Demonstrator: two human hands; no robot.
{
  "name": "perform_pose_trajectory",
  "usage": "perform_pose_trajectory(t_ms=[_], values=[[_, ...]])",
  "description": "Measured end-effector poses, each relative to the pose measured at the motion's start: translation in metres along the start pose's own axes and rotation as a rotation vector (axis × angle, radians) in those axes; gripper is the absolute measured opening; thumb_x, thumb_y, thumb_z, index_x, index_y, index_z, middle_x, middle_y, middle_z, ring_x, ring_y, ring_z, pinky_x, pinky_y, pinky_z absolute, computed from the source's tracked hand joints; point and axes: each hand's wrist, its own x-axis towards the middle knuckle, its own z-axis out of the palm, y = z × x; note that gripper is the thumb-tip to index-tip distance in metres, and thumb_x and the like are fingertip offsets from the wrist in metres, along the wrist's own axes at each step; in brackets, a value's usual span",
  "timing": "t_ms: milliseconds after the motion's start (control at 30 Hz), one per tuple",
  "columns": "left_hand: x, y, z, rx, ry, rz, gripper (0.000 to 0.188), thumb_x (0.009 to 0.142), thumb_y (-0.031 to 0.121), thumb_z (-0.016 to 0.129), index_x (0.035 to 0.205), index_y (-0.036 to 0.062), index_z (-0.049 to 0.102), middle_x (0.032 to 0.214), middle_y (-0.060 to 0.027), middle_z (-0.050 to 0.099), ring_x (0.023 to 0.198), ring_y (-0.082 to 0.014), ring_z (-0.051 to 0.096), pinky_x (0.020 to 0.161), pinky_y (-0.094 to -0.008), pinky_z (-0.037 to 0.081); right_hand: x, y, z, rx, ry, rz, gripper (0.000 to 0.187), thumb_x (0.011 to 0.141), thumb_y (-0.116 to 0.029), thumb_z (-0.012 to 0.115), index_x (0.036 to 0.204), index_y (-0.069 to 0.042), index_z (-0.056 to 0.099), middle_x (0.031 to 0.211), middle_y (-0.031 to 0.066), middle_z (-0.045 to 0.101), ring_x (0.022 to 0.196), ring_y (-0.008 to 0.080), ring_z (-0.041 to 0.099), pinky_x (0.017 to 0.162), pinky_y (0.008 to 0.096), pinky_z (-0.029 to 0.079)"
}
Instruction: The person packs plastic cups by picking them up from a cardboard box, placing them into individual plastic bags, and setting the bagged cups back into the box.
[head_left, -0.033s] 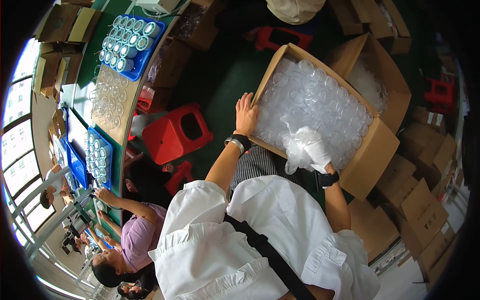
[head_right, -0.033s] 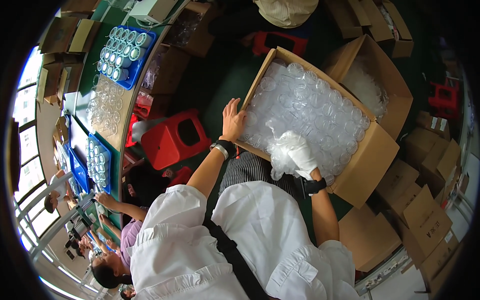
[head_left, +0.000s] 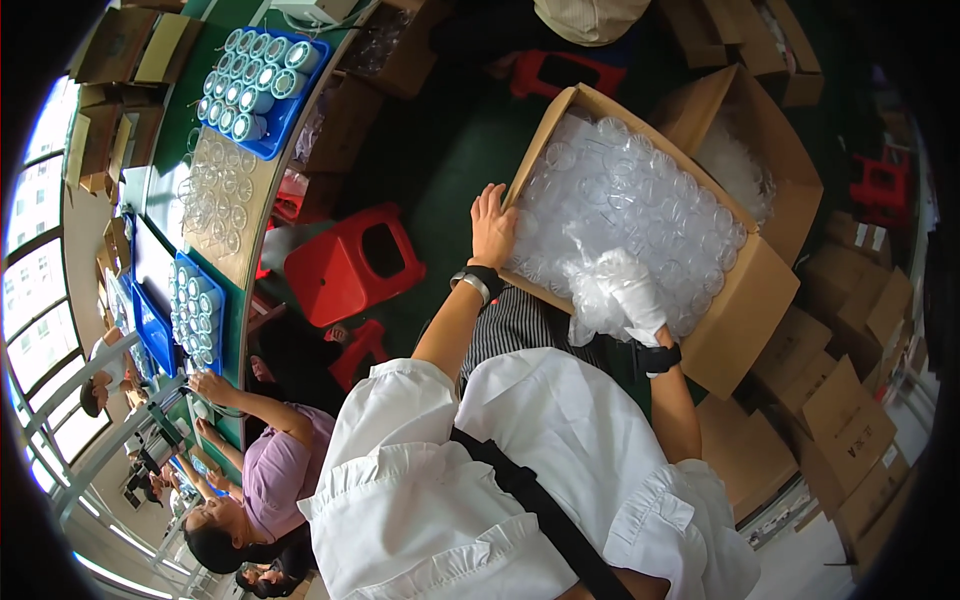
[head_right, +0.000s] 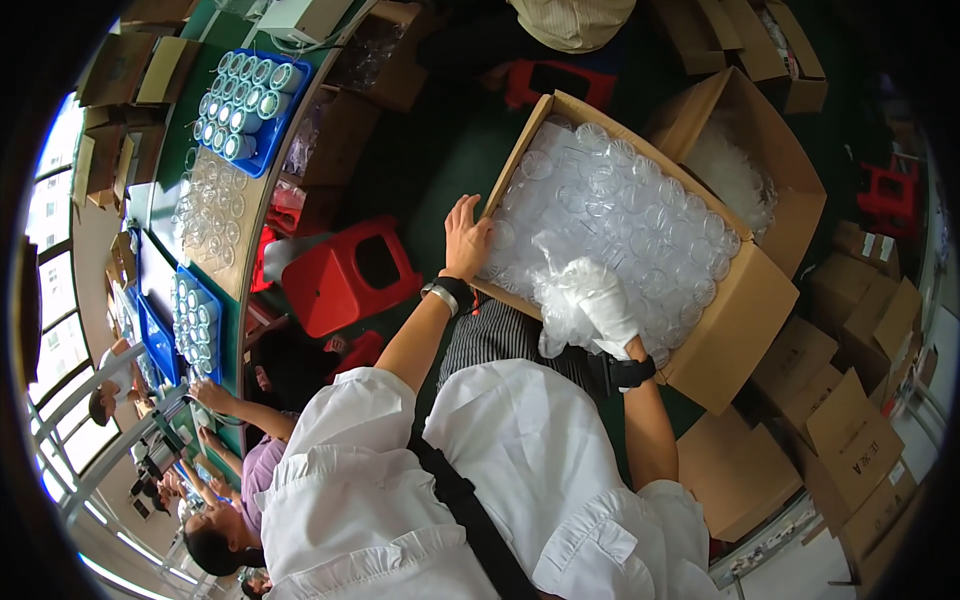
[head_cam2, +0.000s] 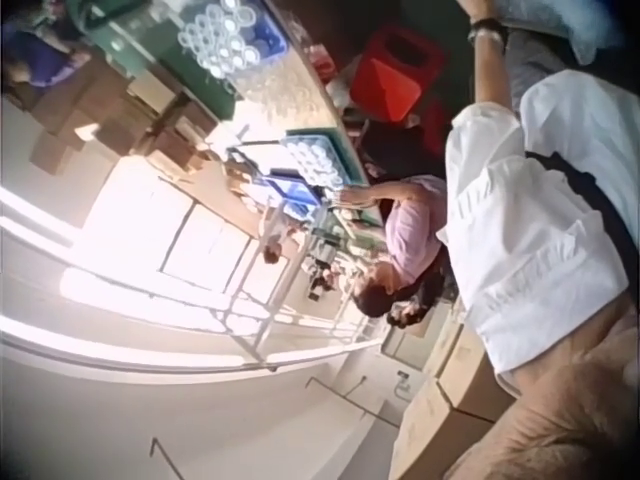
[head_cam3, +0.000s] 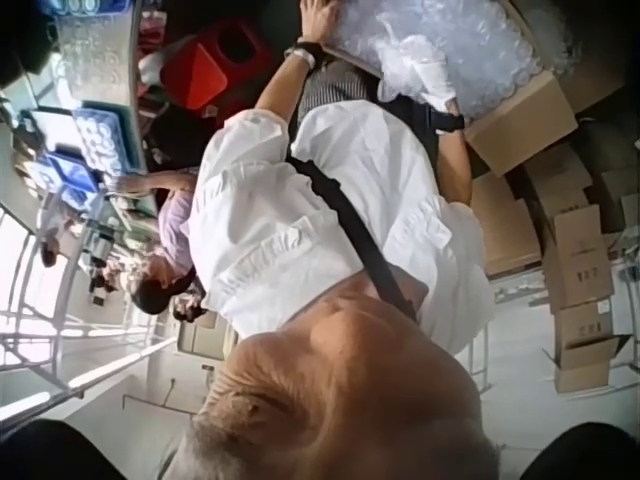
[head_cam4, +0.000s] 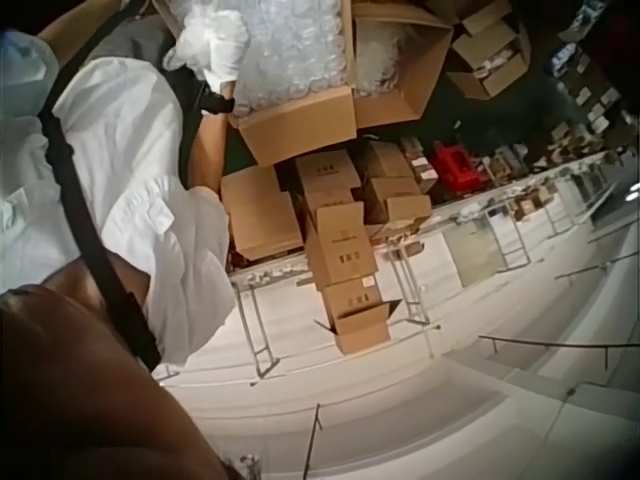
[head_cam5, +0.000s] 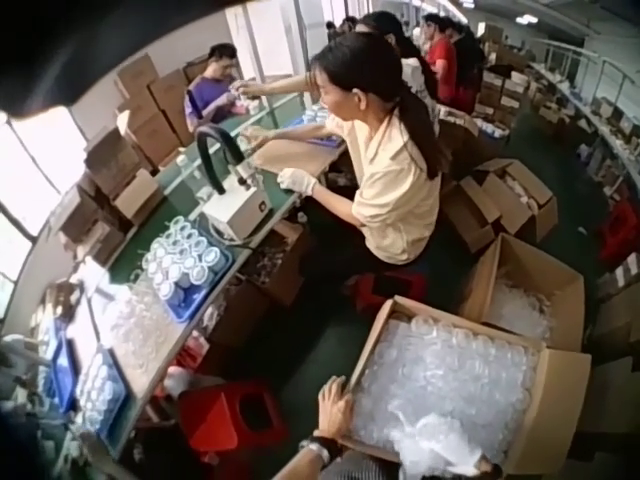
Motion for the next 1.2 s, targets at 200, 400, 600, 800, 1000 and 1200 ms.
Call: perform_pose_trajectory(t_ms=[200,400,600,800,1000,1200], values=[[0.01,0.025,-0.024,-0.21,0.011,-0.007,0.023,0.061,0.002,0.064,0.083,0.0048,0.059,0.116,-0.013,0.043,0.117,-0.0345,0.035,0.095,-0.0473,0.029,0.005,-0.001,-0.005,-0.052,-0.051,-0.108,0.022,0.073,-0.001,0.056,0.095,-0.001,0.056,0.075,0.0078,0.061,0.069,0.02,0.059,0.066,0.0274,0.047],[0.037,0.052,-0.056,-0.466,-0.18,0.173,0.025,0.061,-0.001,0.063,0.085,0.0049,0.059,0.117,-0.013,0.042,0.113,-0.035,0.037,0.095,-0.0441,0.031,0.051,-0.015,0.036,-0.038,-0.035,0.18,0.035,0.072,-0.004,0.057,0.107,-0.003,0.056,0.08,0.0175,0.06,0.075,0.0219,0.061,0.071,0.0276,0.048],[0.027,0.031,-0.061,-0.629,-0.141,0.063,0.028,0.061,-0.001,0.063,0.087,0.0064,0.06,0.12,-0.0133,0.041,0.114,-0.0348,0.036,0.096,-0.0428,0.031,0.049,0.035,0.024,-0.039,0.01,-0.023,0.03,0.075,-0.003,0.059,0.105,-0.003,0.058,0.088,0.014,0.063,0.077,0.0179,0.061,0.071,0.0254,0.047],[-0.012,0.005,-0.04,-0.184,-0.249,0.042,0.035,0.067,0.011,0.062,0.102,0.0077,0.059,0.132,-0.0158,0.031,0.124,-0.0348,0.027,0.1,-0.0443,0.027,0.03,-0.003,0.003,0.066,0.068,0.159,0.016,0.08,-0.003,0.058,0.096,-0.002,0.06,0.084,0.0019,0.062,0.075,0.0098,0.055,0.067,0.0254,0.045],[-0.046,0.005,-0.01,0.18,-0.226,0.098,0.021,0.069,0.016,0.06,0.089,0.0104,0.064,0.141,-0.0173,0.018,0.131,-0.035,0.016,0.102,-0.0565,0.017,0.014,0.01,-0.017,-0.01,0.02,0.168,0.015,0.078,-0.001,0.059,0.093,-0.001,0.06,0.082,0.0038,0.063,0.075,0.0128,0.058,0.067,0.0262,0.046],[-0.013,0.02,-0.034,0.235,-0.588,-0.046,0.044,0.061,0.02,0.066,0.103,0.0075,0.059,0.145,-0.0165,0.008,0.133,-0.0359,0.009,0.098,-0.0641,0.012,0.001,0.049,-0.038,-0.048,-0.026,0.065,0.014,0.077,-0.002,0.06,0.091,-0.001,0.06,0.079,0.0033,0.062,0.075,0.0133,0.057,0.066,0.0265,0.045]])
